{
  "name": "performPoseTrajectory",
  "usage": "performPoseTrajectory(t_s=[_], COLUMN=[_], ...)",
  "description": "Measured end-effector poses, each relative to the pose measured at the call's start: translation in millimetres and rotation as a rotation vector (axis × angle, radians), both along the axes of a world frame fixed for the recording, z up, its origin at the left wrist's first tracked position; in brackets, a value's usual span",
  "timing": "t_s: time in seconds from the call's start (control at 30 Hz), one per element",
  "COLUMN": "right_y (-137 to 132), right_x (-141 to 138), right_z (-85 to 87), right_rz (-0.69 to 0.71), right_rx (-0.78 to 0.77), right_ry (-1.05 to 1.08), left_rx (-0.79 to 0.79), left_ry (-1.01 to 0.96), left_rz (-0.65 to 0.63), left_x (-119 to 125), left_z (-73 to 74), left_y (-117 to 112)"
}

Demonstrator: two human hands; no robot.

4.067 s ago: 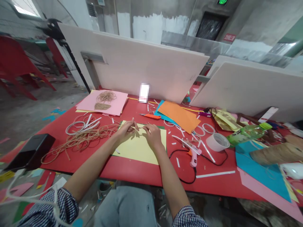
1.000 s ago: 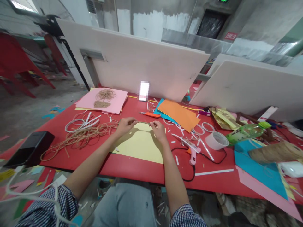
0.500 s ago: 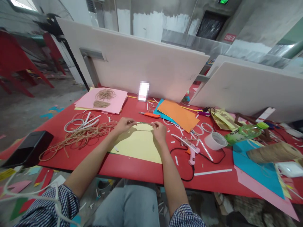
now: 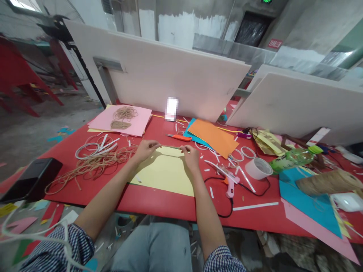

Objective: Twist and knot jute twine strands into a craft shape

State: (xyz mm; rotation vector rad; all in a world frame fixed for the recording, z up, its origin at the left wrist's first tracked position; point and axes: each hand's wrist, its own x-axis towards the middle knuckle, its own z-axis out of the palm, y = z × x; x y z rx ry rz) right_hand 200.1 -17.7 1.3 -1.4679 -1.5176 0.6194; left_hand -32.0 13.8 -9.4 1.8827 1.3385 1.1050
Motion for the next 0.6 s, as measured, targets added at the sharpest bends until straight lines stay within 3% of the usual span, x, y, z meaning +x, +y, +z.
performPoseTrajectory(t_s=[0.3,0.6], right_y=[-1.5,-0.8], right_x=[-2.2,-2.3], right_z=[5.4,3.0], right_rz=[0.019,0.005], right_rx=[0.032,0.045], right_ry=[-0.243,-0.242], left_rx=[-0.042,-0.034], left_ry=[-0.078,-0.047], left_rz=[0.022,0.008], left_x=[-8.0,-6.1], left_z=[5.2,0.2], left_y=[-0.3,0.1])
